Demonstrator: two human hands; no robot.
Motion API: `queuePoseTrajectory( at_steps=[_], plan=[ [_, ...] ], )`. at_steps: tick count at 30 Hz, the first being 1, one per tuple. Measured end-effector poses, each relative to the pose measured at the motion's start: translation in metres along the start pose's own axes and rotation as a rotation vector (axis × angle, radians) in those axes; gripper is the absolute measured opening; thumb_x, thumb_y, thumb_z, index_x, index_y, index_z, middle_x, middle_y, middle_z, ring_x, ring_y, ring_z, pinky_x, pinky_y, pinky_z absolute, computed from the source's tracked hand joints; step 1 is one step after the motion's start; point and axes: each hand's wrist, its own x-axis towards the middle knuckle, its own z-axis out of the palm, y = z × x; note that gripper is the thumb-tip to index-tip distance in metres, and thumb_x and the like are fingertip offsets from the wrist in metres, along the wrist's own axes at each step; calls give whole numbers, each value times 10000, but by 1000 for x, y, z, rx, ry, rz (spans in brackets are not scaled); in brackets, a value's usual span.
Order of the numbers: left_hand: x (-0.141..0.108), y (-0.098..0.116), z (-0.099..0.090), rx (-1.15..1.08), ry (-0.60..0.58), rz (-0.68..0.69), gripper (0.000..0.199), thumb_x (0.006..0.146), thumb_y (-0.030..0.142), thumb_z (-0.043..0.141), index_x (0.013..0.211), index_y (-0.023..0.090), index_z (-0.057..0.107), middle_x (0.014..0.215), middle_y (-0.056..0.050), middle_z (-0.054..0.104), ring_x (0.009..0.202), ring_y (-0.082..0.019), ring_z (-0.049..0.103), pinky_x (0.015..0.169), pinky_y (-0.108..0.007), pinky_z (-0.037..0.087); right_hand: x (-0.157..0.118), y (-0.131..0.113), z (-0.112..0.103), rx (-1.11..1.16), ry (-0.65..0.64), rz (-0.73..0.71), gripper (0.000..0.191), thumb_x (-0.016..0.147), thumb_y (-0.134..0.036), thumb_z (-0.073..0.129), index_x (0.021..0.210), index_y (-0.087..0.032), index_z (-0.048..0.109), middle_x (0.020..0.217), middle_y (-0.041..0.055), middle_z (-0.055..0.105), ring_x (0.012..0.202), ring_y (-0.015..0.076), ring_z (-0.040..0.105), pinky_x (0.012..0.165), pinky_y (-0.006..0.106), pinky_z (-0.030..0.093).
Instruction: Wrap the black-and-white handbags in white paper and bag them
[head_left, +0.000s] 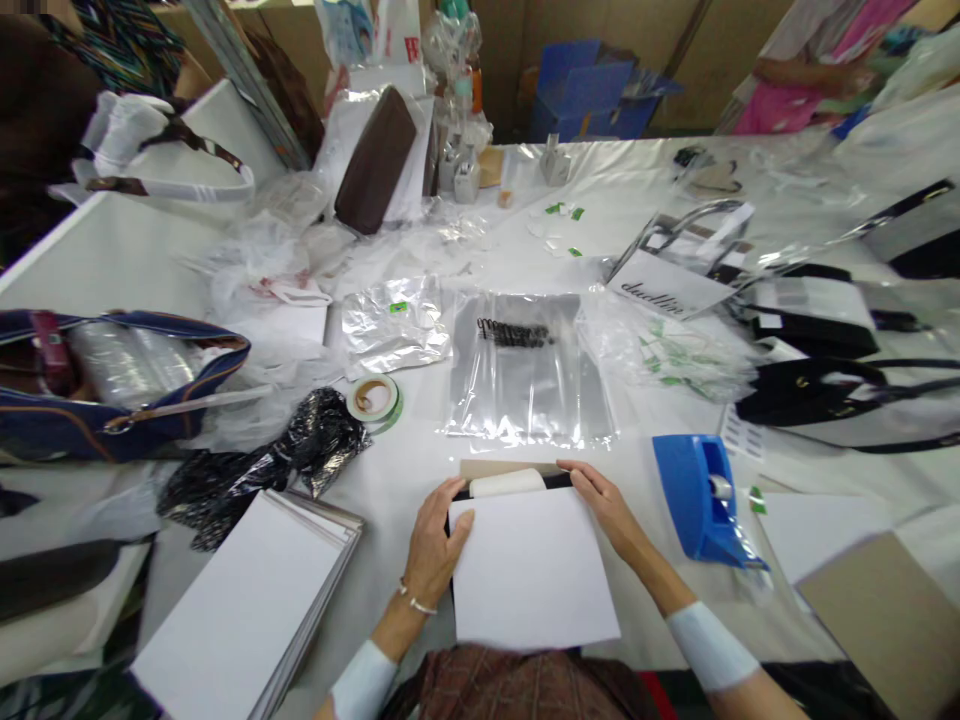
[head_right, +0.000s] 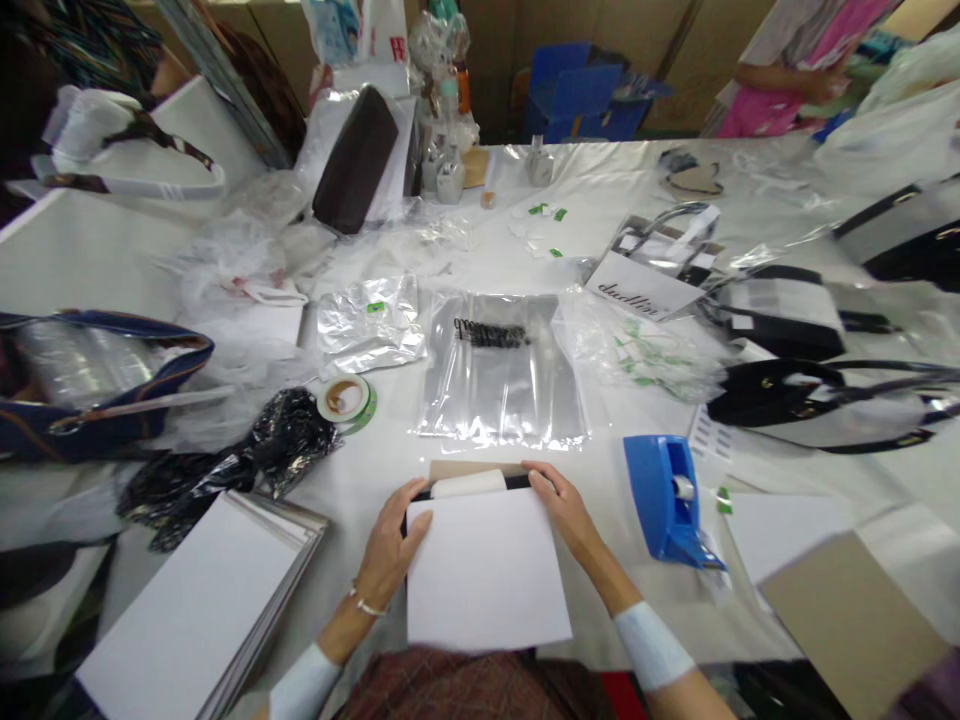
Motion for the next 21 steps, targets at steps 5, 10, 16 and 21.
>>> queuePoseTrajectory(
  at_steps=[5,10,16,21],
  plan=[
    [-23,-13,22,-178,179,-177,533,957,472,405,1416,203,382,1524,-134,424,1442,-270,365,1230,-498,266,7,-15,9,-88,-97,-120,448,771,-557,652,1066,-226,712,1240,95,683,1205,306,581,1084,461,423],
    [-1,-5,21,-277,132,-164,546,936,479,431,1403,202,385,1489,-125,467,1419,-274,399,1218,-478,284,-1,-3,23,-34,89,-90,391,778,-561,657,984,-230,692,1088,80,722,1082,302,629,1028,466,455],
    [20,-2,17,-302,1,-68,587,912,519,486,1398,194,429,1498,-124,479,1436,-270,387,1222,-459,278,-20,15,24,5,280,-95,446,786,-619,619,984,-224,683,1048,95,725,1062,317,630,1007,468,480],
    [43,-22,-5,-335,-84,-21,644,923,622,400,1395,190,472,1462,-137,527,1391,-276,456,1159,-444,383,-9,17,8,-39,211,-71,523,869,-652,470,1055,-224,704,1143,103,724,1127,315,629,1041,481,477]
  ],
)
